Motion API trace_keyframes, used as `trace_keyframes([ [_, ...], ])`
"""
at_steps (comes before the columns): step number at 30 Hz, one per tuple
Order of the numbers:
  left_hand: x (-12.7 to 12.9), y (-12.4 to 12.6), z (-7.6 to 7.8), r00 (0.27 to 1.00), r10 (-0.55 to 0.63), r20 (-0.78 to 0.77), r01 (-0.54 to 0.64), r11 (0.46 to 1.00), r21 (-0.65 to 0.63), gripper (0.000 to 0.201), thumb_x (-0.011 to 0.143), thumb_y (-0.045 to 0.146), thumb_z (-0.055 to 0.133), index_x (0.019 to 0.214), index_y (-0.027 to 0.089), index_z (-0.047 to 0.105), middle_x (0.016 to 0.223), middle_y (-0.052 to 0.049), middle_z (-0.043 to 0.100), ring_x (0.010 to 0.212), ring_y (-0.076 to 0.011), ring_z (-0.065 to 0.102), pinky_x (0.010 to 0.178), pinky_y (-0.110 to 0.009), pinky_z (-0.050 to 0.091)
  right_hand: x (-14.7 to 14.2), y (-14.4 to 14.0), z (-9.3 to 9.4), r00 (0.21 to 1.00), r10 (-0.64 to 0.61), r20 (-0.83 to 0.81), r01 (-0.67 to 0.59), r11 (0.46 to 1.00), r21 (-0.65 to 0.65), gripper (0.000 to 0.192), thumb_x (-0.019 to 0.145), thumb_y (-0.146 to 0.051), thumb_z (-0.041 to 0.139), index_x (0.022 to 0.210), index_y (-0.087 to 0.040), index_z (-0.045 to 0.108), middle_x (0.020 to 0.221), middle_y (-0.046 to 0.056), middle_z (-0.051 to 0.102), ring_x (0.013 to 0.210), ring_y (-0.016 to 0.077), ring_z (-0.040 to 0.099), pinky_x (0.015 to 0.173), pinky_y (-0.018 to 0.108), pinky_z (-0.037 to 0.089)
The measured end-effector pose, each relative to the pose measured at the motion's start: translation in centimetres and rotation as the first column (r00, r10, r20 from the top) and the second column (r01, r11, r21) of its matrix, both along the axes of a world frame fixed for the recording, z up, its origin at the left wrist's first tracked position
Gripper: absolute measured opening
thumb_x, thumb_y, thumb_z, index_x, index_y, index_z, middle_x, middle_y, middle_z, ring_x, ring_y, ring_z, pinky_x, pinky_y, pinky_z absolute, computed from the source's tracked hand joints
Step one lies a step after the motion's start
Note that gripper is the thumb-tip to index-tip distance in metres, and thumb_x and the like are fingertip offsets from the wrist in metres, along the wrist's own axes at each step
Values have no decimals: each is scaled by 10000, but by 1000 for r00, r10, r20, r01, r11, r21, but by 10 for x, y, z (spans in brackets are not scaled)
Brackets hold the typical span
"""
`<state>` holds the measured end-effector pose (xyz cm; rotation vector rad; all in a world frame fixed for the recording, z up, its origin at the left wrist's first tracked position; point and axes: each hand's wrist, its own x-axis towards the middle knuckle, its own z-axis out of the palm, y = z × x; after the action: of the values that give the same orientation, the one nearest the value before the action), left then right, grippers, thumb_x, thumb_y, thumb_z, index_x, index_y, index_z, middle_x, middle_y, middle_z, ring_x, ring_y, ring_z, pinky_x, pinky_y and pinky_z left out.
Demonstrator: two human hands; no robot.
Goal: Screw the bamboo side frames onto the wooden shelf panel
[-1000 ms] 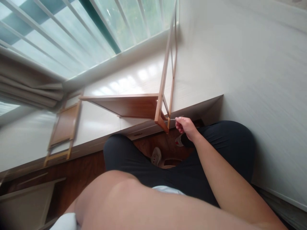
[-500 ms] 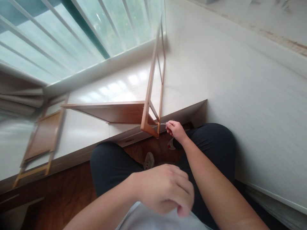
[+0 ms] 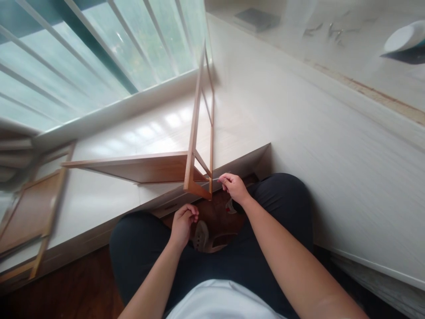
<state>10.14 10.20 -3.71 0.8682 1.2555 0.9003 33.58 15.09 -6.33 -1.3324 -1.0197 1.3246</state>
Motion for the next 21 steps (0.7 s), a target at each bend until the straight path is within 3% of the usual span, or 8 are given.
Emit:
trace_keyframes([
  [2, 6, 5, -6, 1000, 5, 17, -4, 999, -47, 8, 666, 190, 556, 661, 196, 553, 696, 8, 588, 580, -100, 485, 540, -235, 332, 0, 0, -1, 1000, -4, 10, 4, 1000, 5, 423, 847, -629, 655, 821, -209, 698, 555, -34, 537, 449, 111, 404, 432, 254, 300],
  [5, 16, 9, -9, 999, -21, 35, 24, 997, -74, 86, 661, 212, 581, 746, 203, 573, 735, 16, 610, 601, -100, 510, 537, -217, 357, 1, -1, -2, 1000, -7, 24, 7, 1000, 20, 419, 859, -621, 650, 831, -207, 710, 561, -33, 539, 463, 115, 415, 450, 257, 308],
  [13, 38, 20, -2, 998, -63, -24, 59, 991, -123, 329, 752, 412, 673, 979, 174, 678, 1032, -98, 721, 761, -148, 590, 561, -223, 420, 1, 0, -5, 998, -11, 68, 7, 998, 54, 421, 881, -614, 638, 852, -205, 731, 576, -27, 544, 489, 124, 424, 475, 261, 313],
  [21, 47, 24, 2, 991, -133, -25, 129, 984, -120, 471, 774, 520, 681, 1076, 165, 745, 1067, -138, 759, 786, -166, 596, 588, -230, 418, 3, -3, -2, 994, -22, 110, 15, 997, 70, 388, 878, -590, 661, 866, -212, 743, 590, -26, 546, 521, 131, 439, 503, 265, 331],
])
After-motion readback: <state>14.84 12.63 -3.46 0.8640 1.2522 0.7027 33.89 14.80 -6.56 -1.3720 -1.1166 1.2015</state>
